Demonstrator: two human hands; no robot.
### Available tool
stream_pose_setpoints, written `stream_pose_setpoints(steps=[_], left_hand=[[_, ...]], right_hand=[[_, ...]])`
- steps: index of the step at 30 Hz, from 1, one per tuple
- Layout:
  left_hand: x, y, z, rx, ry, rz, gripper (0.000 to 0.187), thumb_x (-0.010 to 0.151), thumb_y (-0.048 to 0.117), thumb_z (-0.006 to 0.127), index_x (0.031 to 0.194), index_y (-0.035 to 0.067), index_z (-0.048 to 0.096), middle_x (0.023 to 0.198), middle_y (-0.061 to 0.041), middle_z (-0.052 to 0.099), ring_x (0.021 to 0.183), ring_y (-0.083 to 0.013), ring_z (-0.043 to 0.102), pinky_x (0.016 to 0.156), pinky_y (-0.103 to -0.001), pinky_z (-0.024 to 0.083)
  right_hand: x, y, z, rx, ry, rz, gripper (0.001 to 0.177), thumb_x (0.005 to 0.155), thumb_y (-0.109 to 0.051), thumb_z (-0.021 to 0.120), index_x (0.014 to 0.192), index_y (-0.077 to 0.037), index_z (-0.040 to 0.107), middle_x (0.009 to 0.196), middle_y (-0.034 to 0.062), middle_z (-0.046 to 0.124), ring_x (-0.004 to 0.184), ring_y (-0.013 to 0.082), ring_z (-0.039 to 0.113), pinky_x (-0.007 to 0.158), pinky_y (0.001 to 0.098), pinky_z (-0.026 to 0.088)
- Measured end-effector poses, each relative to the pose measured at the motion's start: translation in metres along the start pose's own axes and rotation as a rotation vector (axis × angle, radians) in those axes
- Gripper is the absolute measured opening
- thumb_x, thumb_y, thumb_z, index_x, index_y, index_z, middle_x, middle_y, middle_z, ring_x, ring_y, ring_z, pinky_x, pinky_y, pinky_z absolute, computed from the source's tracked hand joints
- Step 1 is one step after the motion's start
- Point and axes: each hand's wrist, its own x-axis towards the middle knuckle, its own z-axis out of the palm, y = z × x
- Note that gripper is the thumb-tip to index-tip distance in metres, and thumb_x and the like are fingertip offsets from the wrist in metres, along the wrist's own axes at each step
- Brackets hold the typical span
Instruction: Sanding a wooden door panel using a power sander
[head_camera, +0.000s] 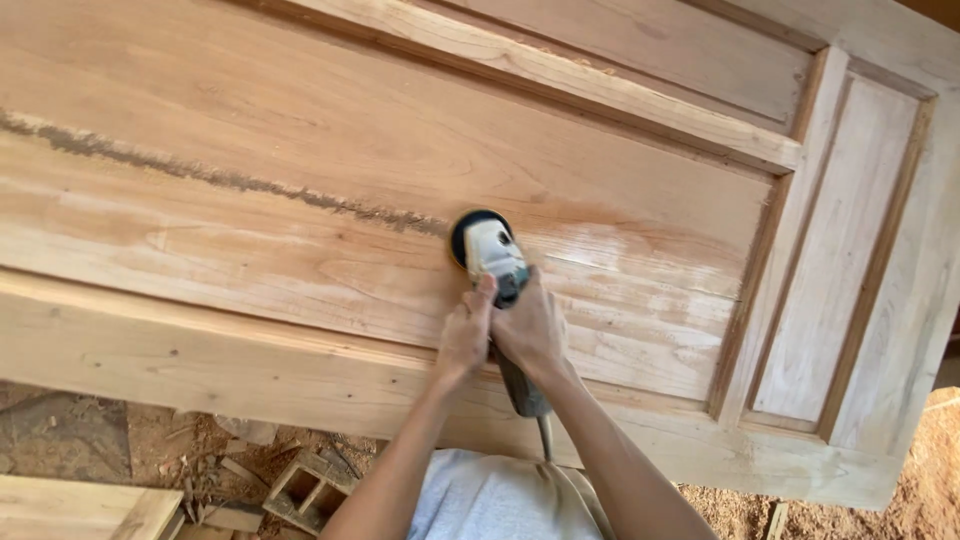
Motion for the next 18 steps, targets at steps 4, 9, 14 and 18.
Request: stream_pose_setpoints(steps=[4,9,14,18], left_hand=[[-0.004,0.005,-0.043,-0.175,0.085,-0.043,0.109,0.087,0.085,0.014,0.147,-0.002,0.040,0.148,-0.030,0.047,0.142,-0.0439,0.038,0.125,-0.049,0.023],[0.001,0.002,-0.045,-0.239,0.116,-0.054,0.120,0.078,0.094,0.019,0.150,0.000,0.037,0.151,-0.028,0.044,0.146,-0.0409,0.034,0.126,-0.049,0.021],[0.072,-0.057,0.061,0.256,0.265,0.237,0.078,0.094,0.063,0.022,0.147,0.010,0.044,0.119,-0.028,0.059,0.112,-0.0449,0.058,0.097,-0.051,0.045],[0.042,0.003,0.080,0.012,-0.043,0.001,0.113,0.075,0.100,0.018,0.135,0.010,0.051,0.132,-0.028,0.059,0.130,-0.0470,0.051,0.114,-0.052,0.036]], right_hand=[[0.014,-0.031,0.025,-0.046,-0.034,-0.113,0.086,0.076,-0.058,0.063,0.142,-0.007,0.044,0.110,0.0286,0.071,0.113,0.0484,0.066,0.094,0.0602,0.051],[0.007,-0.045,0.014,-0.092,-0.026,-0.156,0.085,0.079,-0.061,0.060,0.140,-0.003,0.043,0.111,0.0301,0.070,0.114,0.0495,0.065,0.096,0.0604,0.051],[0.020,0.020,-0.007,0.078,0.038,-0.088,0.071,0.077,-0.056,0.067,0.125,-0.006,0.055,0.104,0.0290,0.071,0.112,0.0480,0.066,0.092,0.0591,0.050],[0.012,0.061,-0.045,0.063,0.121,0.026,0.077,0.078,-0.057,0.068,0.132,-0.005,0.051,0.107,0.0300,0.071,0.113,0.0470,0.066,0.093,0.0602,0.050]])
